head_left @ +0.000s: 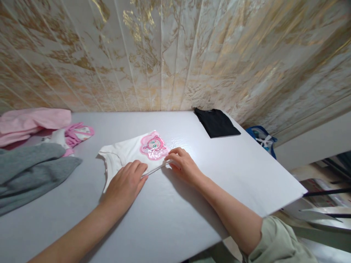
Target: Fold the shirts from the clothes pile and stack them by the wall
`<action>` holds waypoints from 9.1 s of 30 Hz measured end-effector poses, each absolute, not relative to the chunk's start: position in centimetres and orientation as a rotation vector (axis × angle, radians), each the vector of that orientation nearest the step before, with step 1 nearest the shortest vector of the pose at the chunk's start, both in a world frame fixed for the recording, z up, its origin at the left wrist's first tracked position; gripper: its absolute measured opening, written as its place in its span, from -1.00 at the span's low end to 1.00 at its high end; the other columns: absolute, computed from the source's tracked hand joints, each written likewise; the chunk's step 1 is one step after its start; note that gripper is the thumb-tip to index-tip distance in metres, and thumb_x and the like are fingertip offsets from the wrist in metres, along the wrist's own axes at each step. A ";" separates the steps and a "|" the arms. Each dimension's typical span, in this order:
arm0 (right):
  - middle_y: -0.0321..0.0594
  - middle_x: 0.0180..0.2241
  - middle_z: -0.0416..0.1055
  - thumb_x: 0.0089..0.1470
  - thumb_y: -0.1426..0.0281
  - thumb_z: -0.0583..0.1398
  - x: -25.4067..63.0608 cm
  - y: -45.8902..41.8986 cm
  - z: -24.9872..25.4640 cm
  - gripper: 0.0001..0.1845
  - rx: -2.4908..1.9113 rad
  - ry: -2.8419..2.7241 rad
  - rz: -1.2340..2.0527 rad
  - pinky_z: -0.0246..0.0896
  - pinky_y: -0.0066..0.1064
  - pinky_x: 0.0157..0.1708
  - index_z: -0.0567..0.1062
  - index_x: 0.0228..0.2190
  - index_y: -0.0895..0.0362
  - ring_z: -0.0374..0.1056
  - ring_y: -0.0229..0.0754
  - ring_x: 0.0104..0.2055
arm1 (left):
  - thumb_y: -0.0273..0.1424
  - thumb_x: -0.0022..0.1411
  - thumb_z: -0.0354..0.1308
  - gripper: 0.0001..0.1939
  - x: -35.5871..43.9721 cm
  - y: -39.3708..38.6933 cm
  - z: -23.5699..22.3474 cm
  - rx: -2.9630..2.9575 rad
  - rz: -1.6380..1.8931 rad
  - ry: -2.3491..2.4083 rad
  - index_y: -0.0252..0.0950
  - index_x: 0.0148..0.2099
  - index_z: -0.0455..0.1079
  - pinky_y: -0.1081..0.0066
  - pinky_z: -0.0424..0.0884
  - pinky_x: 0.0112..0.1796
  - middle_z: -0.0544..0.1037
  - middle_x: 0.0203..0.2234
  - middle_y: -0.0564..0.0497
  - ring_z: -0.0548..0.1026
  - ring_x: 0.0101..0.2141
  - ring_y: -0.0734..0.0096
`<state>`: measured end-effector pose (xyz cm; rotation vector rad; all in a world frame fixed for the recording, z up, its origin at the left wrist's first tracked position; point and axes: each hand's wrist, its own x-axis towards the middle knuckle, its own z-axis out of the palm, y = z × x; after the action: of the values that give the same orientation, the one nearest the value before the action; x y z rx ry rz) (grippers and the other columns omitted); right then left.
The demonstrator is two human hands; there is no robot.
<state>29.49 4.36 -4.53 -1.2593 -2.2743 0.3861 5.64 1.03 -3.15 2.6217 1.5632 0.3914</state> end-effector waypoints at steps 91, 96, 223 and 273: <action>-0.26 -0.26 0.39 0.11 0.54 0.17 27.4 3.2 -4.7 -0.82 -1.094 -2.532 0.259 -0.04 -0.31 -0.08 0.46 -0.26 0.06 0.26 -0.19 -0.22 | -0.48 0.33 0.02 -0.93 6.5 0.5 -3.8 2.766 0.334 1.482 -0.23 -0.24 0.30 0.27 0.19 -0.23 0.42 -0.34 0.01 0.37 -0.27 0.24; -0.29 -0.34 0.38 0.07 0.59 0.14 27.3 3.1 -4.4 -0.84 -1.099 -2.551 0.265 -0.04 -0.31 -0.07 0.43 -0.37 0.09 0.25 -0.23 -0.28 | -0.53 0.32 -0.01 -0.87 6.9 -0.1 -3.4 2.798 0.196 1.544 -0.23 -0.26 0.31 0.25 0.20 -0.25 0.42 -0.36 0.01 0.37 -0.29 0.22; -0.33 -0.56 0.43 0.22 0.45 0.09 28.9 2.9 -2.6 -0.71 -1.380 -2.282 0.624 0.04 -0.47 -0.40 0.55 -0.47 0.12 0.27 -0.31 -0.50 | -0.18 0.31 0.06 -0.40 6.3 -0.9 -6.6 2.805 0.367 1.390 0.04 0.36 0.07 0.00 0.09 0.20 0.16 0.33 -0.08 0.14 0.29 0.05; -0.17 0.19 0.30 0.23 0.41 0.10 27.9 4.4 -5.3 -0.58 -1.471 -2.242 0.287 -0.03 -0.10 0.24 0.37 0.12 0.05 0.14 -0.08 0.24 | -0.11 0.33 0.01 -0.64 9.6 -0.2 -0.6 2.505 0.161 1.189 -0.30 -0.15 0.42 -0.01 0.31 -0.01 0.51 -0.12 -0.12 0.40 -0.06 0.03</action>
<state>27.91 4.36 -5.28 -1.4711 -2.2416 0.2875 9.57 -0.19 -0.56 2.5053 1.1891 0.1610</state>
